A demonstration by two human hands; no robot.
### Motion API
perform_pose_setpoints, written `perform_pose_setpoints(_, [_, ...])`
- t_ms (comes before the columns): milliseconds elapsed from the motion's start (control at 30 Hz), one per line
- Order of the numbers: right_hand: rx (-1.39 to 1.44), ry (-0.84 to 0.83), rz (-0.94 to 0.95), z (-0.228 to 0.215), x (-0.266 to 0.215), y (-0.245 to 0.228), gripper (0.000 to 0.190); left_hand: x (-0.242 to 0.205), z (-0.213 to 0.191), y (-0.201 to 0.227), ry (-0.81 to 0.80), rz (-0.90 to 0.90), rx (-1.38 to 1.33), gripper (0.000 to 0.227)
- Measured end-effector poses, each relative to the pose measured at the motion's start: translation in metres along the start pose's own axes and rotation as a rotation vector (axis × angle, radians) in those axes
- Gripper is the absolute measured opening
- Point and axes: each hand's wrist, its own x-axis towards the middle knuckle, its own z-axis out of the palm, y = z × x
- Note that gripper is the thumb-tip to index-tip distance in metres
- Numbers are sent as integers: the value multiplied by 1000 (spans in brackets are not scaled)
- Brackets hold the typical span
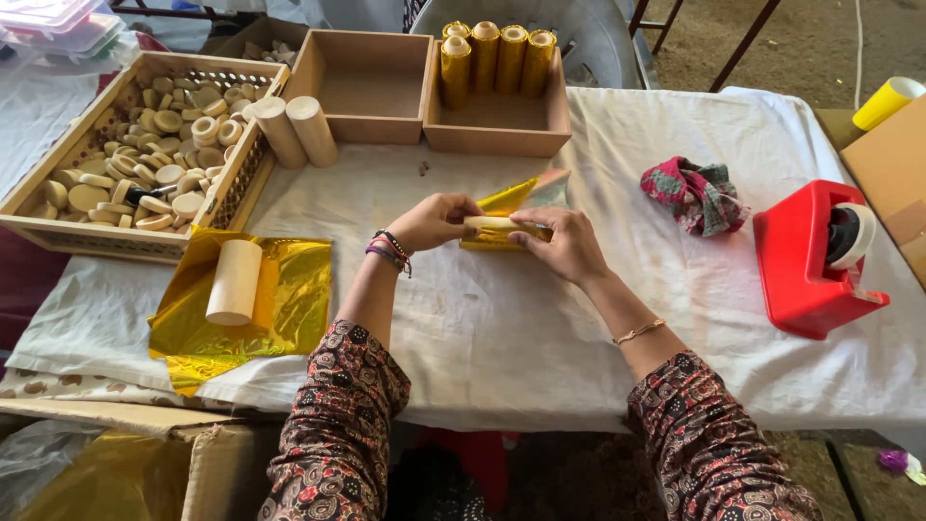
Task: Wrapping small wooden cylinders in metallic gold and silver foil sheets.
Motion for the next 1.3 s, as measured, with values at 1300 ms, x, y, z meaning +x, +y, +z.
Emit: perform_pose_setpoints(1300, [19, 600, 650, -266, -219, 155, 11, -1, 4, 9, 133, -125, -32, 32])
